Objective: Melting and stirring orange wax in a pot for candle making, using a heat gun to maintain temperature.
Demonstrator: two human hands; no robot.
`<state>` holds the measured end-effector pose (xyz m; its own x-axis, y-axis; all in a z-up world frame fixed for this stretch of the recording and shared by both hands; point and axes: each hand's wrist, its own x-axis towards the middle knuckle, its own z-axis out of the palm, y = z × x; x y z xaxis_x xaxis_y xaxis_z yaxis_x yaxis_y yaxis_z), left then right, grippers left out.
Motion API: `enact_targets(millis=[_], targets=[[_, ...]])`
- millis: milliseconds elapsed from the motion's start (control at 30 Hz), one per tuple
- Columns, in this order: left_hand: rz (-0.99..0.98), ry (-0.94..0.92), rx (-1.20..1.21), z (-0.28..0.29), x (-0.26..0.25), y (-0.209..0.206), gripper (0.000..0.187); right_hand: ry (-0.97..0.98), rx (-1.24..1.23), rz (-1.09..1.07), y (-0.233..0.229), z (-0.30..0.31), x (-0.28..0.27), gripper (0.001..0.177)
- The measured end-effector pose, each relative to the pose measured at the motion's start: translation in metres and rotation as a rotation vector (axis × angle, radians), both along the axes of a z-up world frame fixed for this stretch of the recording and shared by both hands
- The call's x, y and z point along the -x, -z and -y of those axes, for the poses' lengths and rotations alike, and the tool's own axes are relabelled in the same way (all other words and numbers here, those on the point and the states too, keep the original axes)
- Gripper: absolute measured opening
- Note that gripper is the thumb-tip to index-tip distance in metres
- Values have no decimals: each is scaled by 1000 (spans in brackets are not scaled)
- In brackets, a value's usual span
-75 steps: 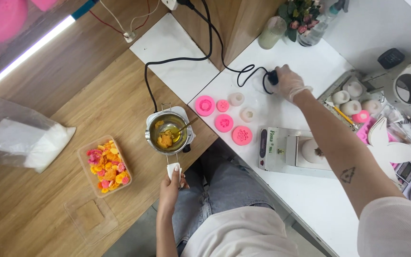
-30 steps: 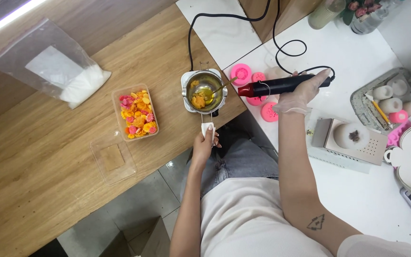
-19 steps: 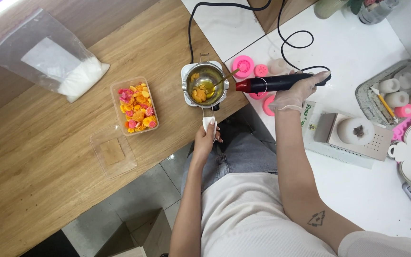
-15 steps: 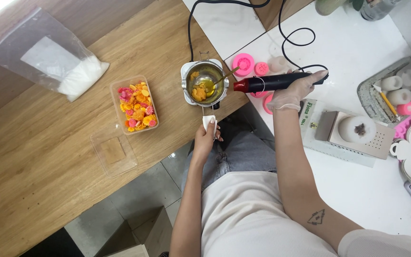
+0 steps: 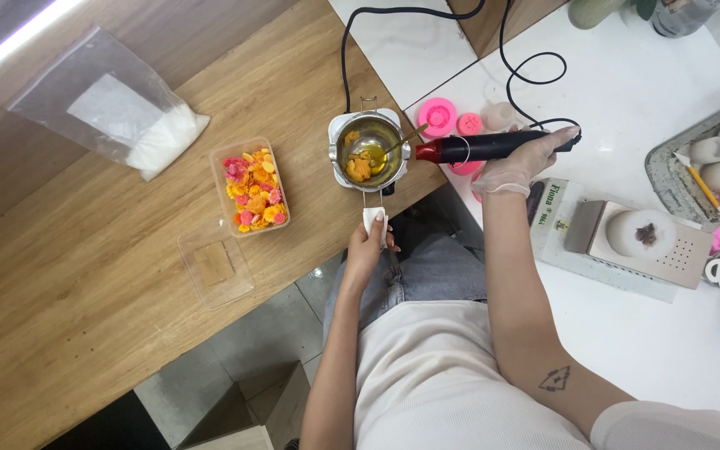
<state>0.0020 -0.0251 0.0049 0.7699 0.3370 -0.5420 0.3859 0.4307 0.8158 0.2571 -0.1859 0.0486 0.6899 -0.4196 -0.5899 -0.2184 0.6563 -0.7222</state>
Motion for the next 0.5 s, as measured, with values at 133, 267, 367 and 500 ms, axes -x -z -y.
enact_targets(millis=[133, 267, 367, 500], targets=[[3, -4, 43, 0, 1, 7, 40, 17, -23, -10, -7, -1, 1, 111], [30, 7, 48, 0, -3, 21, 39, 11, -95, 8, -7, -2, -6, 106], [21, 17, 57, -2, -4, 18, 37, 29, -71, 1, -9, -4, -4, 106], [19, 14, 24, 0, -7, 12, 36, 21, 12, -50, -26, -8, 1, 106]])
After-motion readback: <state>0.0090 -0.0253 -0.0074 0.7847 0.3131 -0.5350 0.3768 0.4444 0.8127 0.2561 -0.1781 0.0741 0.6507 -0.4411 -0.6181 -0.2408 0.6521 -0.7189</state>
